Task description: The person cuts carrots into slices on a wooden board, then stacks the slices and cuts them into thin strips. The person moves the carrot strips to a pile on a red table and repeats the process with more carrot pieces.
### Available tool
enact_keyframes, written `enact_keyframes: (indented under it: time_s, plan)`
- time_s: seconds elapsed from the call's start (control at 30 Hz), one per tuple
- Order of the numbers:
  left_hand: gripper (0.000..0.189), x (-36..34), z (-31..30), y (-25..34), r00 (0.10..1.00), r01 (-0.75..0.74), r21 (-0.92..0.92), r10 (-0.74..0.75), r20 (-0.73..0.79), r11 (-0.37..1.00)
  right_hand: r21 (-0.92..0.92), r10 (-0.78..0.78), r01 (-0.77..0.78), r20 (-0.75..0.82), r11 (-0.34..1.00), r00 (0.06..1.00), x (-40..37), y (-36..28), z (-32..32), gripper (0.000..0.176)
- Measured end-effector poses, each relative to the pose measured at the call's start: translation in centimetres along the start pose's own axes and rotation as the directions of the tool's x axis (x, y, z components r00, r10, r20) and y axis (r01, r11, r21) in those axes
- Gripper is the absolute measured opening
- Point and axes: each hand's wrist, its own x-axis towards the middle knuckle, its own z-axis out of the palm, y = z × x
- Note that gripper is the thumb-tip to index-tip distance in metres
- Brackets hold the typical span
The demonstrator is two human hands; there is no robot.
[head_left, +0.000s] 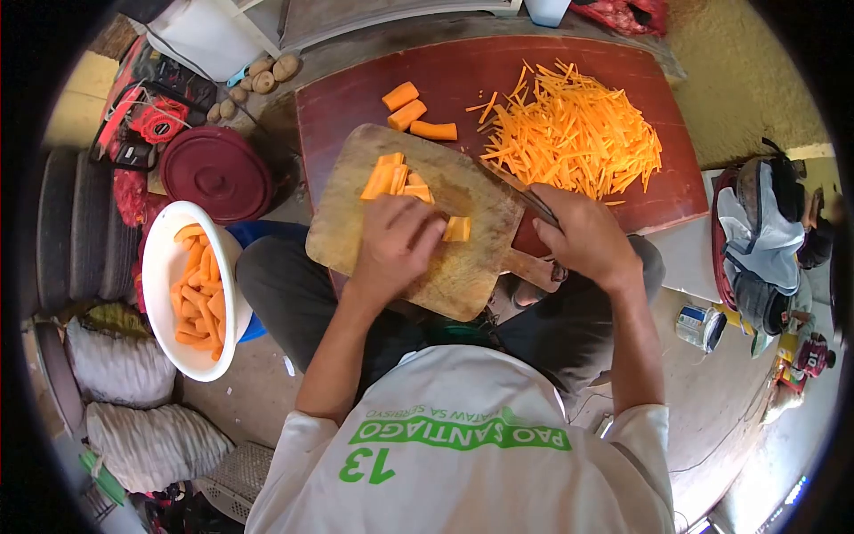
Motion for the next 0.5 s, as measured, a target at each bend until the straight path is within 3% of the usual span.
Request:
enact_keyframes:
  time_s: [0.1,0.2,0.3,0.37,0.5]
  plan:
    - [0.038,1.0,-2.8,-2.5,0.980,0.144,0.307,-0.093,-0.176,0.941,0.091,-0.051,0.046,0.055,0.995,0.997,0.8,1.2,-0.7,0.039]
    - [0.048,0.4,-3.8,-6.0,0.933,0.348,0.541,-0.227,-0.279,0.766,0.168,-0.066,0.053,0.075,0.984,0.995,1.1,1.5,-0.8,0.039]
    - [0.052,-0.4,-3.8,-6.5,0.886,0.463,0.288,-0.429,-0.175,0.838,0.216,-0.024,-0.001,0.114,0.976,0.993,0.9,1.2,-1.3,0.038]
    - [0.049,-1.3,-3.9,-6.5,0.891,0.455,0.341,-0.424,-0.164,0.823,0.258,-0.051,0.021,0.110,0.966,0.993,0.3,1.3,-1.6,0.035]
    - [0.047,-3.7,-4.9,-5.8,0.890,0.454,0.354,-0.435,-0.136,0.818,0.258,0.065,-0.115,0.195,0.959,0.979,-2.7,0.6,-1.7,0.035]
